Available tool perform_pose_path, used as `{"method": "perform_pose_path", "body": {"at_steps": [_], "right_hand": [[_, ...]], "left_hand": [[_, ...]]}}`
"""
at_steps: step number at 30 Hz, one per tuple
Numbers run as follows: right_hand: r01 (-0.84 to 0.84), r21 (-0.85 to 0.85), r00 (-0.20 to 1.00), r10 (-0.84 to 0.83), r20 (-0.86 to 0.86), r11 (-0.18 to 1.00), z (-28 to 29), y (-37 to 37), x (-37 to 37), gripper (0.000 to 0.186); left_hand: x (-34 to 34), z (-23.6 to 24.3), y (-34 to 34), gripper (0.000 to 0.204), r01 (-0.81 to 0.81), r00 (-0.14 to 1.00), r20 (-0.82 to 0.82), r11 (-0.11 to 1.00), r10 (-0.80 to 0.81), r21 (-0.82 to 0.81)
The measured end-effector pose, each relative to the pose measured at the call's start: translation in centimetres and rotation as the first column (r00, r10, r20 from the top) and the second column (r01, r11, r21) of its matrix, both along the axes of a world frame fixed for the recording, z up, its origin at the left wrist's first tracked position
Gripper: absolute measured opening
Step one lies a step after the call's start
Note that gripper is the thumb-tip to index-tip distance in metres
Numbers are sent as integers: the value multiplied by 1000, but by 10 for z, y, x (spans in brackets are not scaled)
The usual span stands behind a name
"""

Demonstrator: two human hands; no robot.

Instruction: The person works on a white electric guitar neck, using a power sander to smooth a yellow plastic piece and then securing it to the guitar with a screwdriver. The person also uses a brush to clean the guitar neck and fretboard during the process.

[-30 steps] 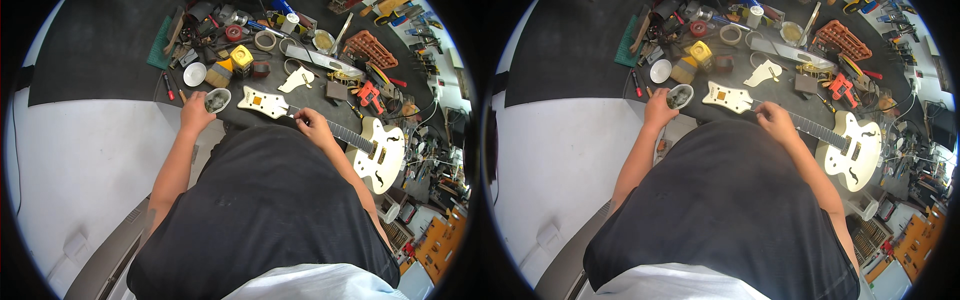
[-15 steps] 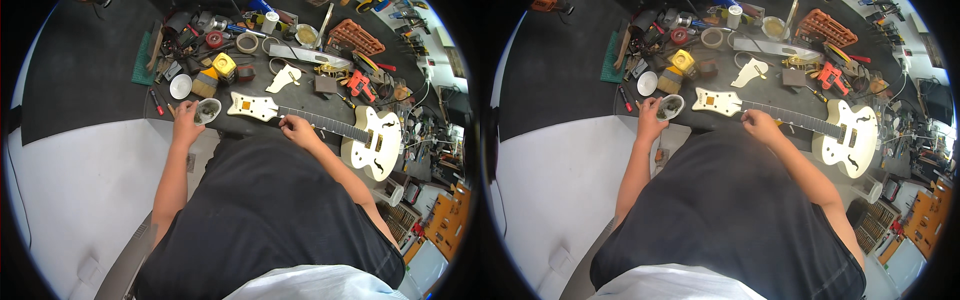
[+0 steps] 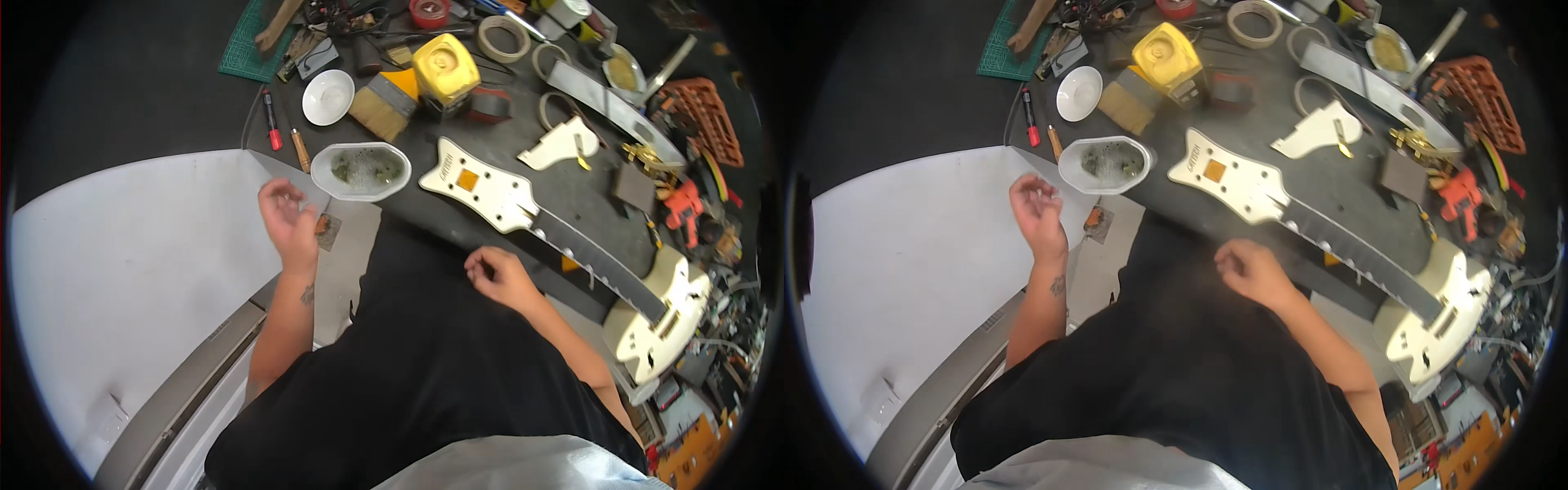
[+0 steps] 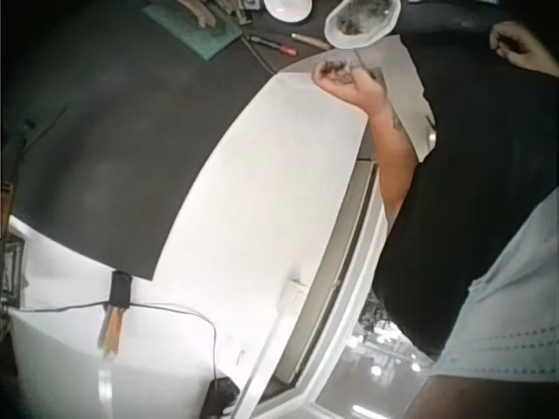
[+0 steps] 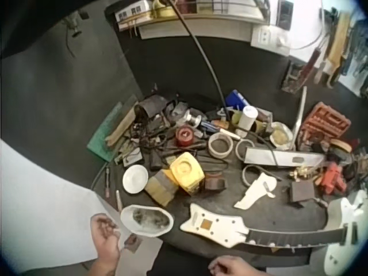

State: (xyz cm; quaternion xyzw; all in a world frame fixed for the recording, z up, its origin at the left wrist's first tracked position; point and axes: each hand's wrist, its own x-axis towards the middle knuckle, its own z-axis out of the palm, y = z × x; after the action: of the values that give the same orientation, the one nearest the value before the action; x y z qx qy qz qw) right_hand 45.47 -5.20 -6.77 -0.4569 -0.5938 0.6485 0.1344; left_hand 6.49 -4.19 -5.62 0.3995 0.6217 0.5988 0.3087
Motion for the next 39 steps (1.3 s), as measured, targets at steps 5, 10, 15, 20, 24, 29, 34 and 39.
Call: {"method": "perform_pose_path", "body": {"at_steps": [5, 10, 15, 20, 24, 29, 34, 39], "right_hand": [[-131, 270, 962, 188, -199, 954, -13, 24, -19, 17], [25, 581, 934, 189, -304, 814, -43, 29, -45, 21], [208, 776, 941, 95, -325, 595, -38, 32, -103, 32], [317, 765, 945, -123, -302, 561, -47, 44, -152, 28], [418, 724, 908, -274, -316, 550, -54, 43, -171, 22], [395, 725, 900, -396, -183, 564, -56, 38, -175, 20], [515, 620, 847, -462, -263, 592, -60, 43, -180, 21], [462, 791, 874, -360, -328, 401, -70, 39, -177, 24]], "left_hand": [[8, -49, -1, 24, -14, 996, 91, 999, 18, -44], [33, -71, 12, 19, -107, 988, 115, 994, 104, 26], [42, -62, -1, 21, -43, 986, 164, 989, 19, 144], [16, -86, -1, 20, 86, 994, 46, 985, -94, 151], [20, -81, -2, 17, 13, 981, 186, 978, -53, 209], [12, -84, 6, 13, 48, 981, 186, 995, -64, 88], [6, -92, 8, 11, 83, 992, 82, 983, -98, 162], [12, -77, 7, 13, 99, 964, 231, 982, -135, 161]]}}
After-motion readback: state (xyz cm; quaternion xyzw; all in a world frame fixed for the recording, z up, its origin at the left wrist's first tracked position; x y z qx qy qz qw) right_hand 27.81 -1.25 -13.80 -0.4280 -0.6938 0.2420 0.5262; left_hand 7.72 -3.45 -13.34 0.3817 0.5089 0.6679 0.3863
